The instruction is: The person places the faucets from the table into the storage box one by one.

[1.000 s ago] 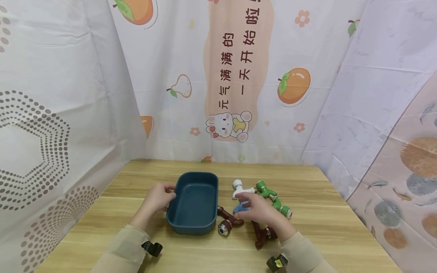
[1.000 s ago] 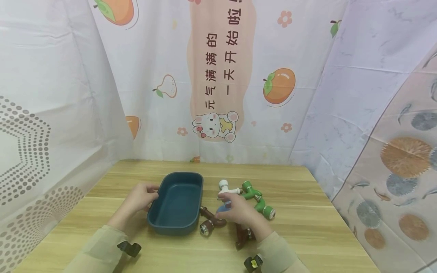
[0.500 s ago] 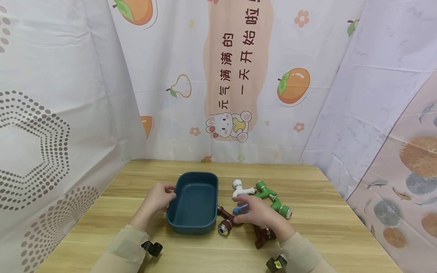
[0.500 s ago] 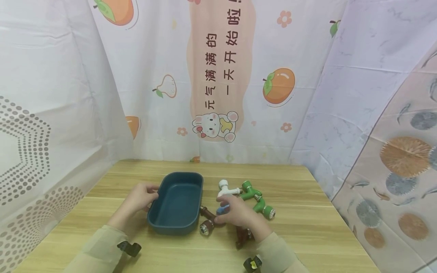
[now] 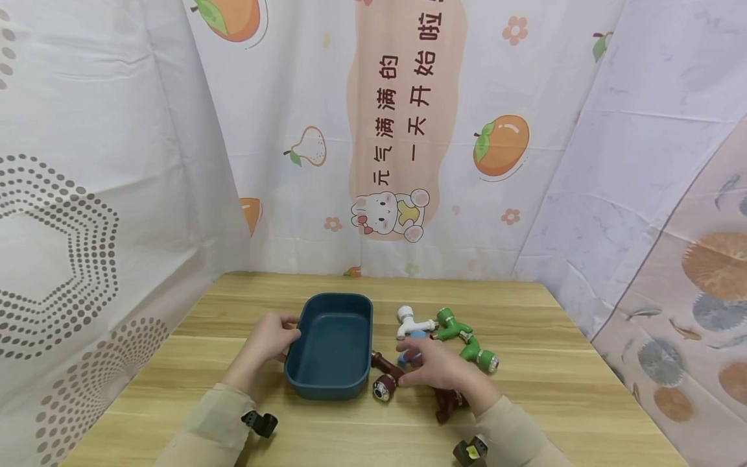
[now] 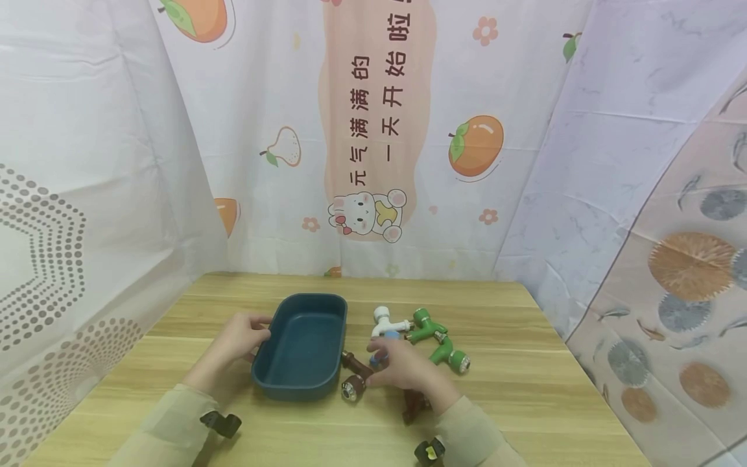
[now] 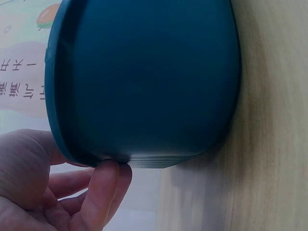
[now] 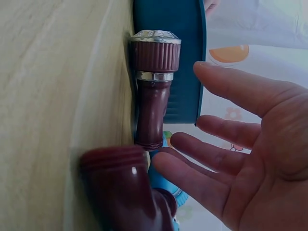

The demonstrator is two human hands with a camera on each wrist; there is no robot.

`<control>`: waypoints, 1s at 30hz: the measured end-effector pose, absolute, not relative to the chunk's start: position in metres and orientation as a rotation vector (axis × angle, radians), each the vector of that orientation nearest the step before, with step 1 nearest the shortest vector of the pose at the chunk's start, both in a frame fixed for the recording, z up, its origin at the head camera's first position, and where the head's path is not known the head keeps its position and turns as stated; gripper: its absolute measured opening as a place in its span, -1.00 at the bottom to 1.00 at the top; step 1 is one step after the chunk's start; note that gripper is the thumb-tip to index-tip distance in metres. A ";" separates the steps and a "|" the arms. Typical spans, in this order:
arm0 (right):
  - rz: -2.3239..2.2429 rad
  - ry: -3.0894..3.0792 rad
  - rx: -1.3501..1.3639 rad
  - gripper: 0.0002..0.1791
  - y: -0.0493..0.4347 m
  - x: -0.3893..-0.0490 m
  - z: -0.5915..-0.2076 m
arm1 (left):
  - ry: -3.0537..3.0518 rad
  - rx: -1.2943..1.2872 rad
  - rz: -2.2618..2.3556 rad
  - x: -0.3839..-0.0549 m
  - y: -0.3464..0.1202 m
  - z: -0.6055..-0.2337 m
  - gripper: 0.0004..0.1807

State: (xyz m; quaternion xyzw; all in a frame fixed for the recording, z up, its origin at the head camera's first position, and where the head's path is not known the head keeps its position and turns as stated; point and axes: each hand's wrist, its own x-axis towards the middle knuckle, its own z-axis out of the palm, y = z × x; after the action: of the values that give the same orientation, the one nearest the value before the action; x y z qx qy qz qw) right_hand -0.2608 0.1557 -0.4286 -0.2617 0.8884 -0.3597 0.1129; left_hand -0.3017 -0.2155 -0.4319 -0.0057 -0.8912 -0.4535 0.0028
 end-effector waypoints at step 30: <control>-0.895 2.688 -0.796 -0.56 0.143 -0.262 -0.439 | -2.805 -0.029 -1.446 -0.299 -0.215 -0.428 -0.54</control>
State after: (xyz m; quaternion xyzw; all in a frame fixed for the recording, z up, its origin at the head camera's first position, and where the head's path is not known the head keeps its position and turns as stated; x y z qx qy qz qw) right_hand -0.2621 0.1429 -0.4394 -0.2692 0.9089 -0.3026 0.0991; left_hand -0.2990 -0.2154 -0.4277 -0.0092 -0.8888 -0.4581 -0.0069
